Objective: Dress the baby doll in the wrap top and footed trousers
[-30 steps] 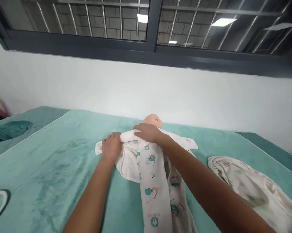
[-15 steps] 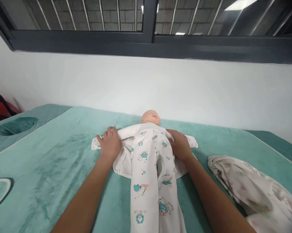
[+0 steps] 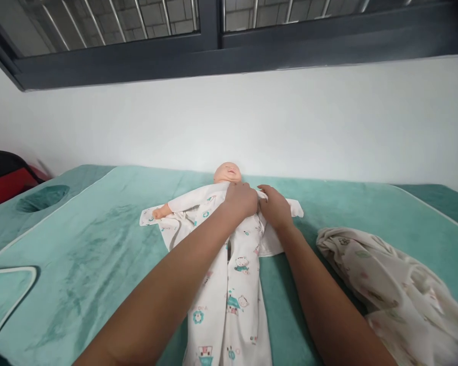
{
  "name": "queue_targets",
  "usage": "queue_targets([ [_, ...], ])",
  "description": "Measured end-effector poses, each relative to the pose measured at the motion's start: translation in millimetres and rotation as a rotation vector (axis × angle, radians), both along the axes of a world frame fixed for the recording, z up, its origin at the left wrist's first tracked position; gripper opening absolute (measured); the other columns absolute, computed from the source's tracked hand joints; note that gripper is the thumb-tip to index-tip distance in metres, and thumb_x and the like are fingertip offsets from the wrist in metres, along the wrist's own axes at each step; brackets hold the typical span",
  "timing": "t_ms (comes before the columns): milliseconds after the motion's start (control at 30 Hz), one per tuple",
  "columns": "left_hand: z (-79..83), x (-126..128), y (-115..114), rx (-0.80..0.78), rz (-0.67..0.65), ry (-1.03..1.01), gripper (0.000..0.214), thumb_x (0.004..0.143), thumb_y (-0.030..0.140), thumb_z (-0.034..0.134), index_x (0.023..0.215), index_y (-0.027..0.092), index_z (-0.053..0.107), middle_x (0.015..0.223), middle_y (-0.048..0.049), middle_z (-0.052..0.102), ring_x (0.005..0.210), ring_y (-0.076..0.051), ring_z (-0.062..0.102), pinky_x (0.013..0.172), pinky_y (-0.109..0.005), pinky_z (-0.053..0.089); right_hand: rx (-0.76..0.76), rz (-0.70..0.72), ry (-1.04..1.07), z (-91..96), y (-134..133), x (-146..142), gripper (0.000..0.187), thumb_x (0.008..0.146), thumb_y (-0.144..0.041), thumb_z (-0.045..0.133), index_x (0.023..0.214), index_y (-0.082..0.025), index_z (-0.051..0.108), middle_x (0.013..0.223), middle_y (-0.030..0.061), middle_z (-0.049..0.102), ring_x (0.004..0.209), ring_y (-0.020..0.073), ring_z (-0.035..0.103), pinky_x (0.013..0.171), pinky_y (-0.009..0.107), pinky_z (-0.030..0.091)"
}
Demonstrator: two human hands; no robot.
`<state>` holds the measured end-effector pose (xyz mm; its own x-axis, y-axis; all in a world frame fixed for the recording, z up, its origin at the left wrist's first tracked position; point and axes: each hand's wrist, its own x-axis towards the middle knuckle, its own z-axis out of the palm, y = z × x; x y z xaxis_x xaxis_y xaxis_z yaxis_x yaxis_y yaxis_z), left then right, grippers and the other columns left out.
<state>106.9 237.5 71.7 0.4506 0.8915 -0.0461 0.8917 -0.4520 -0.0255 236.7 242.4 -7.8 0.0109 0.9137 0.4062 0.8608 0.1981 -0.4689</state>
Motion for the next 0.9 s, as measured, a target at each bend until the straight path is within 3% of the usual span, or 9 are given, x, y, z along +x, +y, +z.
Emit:
queue_targets([
  [167,-6.6,22,23,-0.141,0.029,0.133,0.02,0.074,0.024,0.065,0.093,0.02,0.072,0.096,-0.0111,0.072,0.097,-0.027,0.064,0.091,-0.04,0.042,-0.132,-0.036,-0.06,6.4,-3,5,0.032,0.093,-0.034,0.04,0.116,-0.025,0.06,0.115,0.0054,0.067,0.102,0.0247,0.06,0.081,0.033,0.041],
  [367,-9.0,32,26,-0.132,0.067,0.197,0.029,0.08,0.022,0.058,0.107,0.017,0.068,0.109,-0.015,0.07,0.104,-0.03,0.062,0.09,-0.043,0.042,-0.142,-0.04,-0.032,11.4,-3,7,0.029,0.092,-0.027,0.039,0.11,-0.028,0.062,0.111,0.0023,0.067,0.1,0.0225,0.06,0.075,0.03,0.039],
  [667,17.8,-3,22,-0.113,0.098,0.211,0.032,0.073,0.02,0.064,0.105,0.017,0.067,0.11,-0.0159,0.068,0.097,-0.028,0.064,0.082,-0.038,0.047,-0.157,-0.092,0.121,14.2,0,13,0.031,0.083,-0.023,0.042,0.104,-0.028,0.064,0.096,0.0015,0.069,0.086,0.0202,0.059,0.068,0.028,0.036],
  [900,40.6,-46,19,-0.042,0.171,0.172,0.035,0.075,0.015,0.059,0.11,0.015,0.063,0.11,-0.0168,0.066,0.096,-0.031,0.064,0.076,-0.037,0.049,-0.172,-0.118,0.271,7.5,7,25,0.031,0.077,-0.021,0.045,0.099,-0.027,0.066,0.091,0.0026,0.069,0.083,0.0203,0.059,0.069,0.028,0.039],
])
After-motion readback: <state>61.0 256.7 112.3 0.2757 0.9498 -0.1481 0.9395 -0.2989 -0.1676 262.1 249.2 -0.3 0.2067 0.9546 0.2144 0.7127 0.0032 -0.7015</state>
